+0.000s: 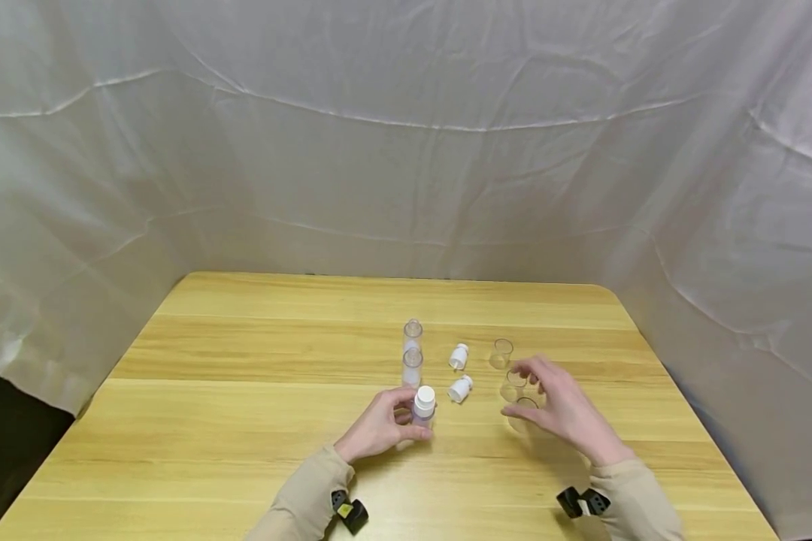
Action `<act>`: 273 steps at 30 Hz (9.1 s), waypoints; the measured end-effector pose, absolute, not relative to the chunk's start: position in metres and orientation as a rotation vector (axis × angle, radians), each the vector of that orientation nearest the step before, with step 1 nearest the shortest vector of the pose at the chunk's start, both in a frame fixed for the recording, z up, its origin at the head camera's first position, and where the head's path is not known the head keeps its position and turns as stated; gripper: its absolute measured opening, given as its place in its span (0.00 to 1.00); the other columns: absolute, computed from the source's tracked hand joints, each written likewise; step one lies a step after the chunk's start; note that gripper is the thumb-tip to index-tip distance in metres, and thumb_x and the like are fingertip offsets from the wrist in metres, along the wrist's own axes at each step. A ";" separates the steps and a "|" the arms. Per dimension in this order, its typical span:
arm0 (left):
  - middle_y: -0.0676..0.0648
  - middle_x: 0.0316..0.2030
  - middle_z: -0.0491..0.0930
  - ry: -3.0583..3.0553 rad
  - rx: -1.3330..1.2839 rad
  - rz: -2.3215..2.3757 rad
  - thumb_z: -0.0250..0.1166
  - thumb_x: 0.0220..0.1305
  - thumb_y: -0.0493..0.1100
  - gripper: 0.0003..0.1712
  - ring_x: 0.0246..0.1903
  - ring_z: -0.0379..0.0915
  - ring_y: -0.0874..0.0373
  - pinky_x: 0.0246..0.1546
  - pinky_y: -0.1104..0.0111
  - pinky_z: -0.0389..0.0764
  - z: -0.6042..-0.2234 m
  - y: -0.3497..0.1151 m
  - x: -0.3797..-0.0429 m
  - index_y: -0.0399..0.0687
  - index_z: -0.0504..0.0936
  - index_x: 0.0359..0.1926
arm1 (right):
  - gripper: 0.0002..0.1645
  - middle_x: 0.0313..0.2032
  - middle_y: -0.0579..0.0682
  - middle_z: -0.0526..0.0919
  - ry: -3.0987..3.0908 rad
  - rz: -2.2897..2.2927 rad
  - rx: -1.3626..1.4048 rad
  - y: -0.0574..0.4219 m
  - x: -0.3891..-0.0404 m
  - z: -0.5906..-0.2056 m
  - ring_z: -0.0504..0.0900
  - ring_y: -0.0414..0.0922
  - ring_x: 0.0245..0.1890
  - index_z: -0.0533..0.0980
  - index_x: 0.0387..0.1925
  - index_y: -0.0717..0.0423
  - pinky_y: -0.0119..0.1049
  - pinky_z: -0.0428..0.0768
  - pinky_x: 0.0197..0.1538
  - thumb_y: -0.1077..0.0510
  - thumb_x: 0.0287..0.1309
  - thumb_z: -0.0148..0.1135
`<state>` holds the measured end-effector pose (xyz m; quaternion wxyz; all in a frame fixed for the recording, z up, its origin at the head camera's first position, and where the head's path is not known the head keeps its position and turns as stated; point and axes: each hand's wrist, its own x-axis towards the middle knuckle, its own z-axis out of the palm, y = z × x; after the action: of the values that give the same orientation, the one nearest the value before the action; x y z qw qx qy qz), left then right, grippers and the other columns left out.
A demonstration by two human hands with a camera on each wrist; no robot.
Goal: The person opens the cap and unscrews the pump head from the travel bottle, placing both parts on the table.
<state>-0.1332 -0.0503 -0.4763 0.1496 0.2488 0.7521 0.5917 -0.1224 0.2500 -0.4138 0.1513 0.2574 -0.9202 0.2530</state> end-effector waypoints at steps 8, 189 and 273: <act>0.38 0.54 0.81 2.155 0.715 1.705 0.74 0.56 0.33 0.22 0.57 0.77 0.46 0.67 0.51 0.77 -0.477 -0.051 -0.135 0.35 0.81 0.53 | 0.31 0.45 0.47 0.83 -2.355 0.990 1.095 0.173 -0.124 -0.408 0.80 0.39 0.41 0.77 0.50 0.57 0.36 0.86 0.44 0.59 0.41 0.81; 0.36 0.66 0.74 2.095 0.784 1.728 0.72 0.58 0.34 0.26 0.66 0.70 0.38 0.68 0.53 0.76 -0.477 -0.054 -0.135 0.34 0.79 0.58 | 0.29 0.49 0.49 0.81 -2.410 1.167 0.959 0.133 -0.115 -0.438 0.80 0.42 0.48 0.75 0.53 0.58 0.39 0.84 0.55 0.62 0.48 0.77; 0.37 0.66 0.75 2.104 0.768 1.716 0.72 0.58 0.34 0.26 0.65 0.71 0.40 0.69 0.54 0.76 -0.478 -0.053 -0.135 0.36 0.79 0.58 | 0.24 0.44 0.49 0.83 -2.336 1.175 0.980 0.132 -0.117 -0.439 0.80 0.41 0.42 0.77 0.48 0.58 0.38 0.86 0.46 0.66 0.48 0.75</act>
<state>-0.1353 -0.0528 -0.4776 0.1591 0.2687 0.7362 0.6004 -0.1173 0.1325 -0.4393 0.1734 0.3455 -0.8239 0.4145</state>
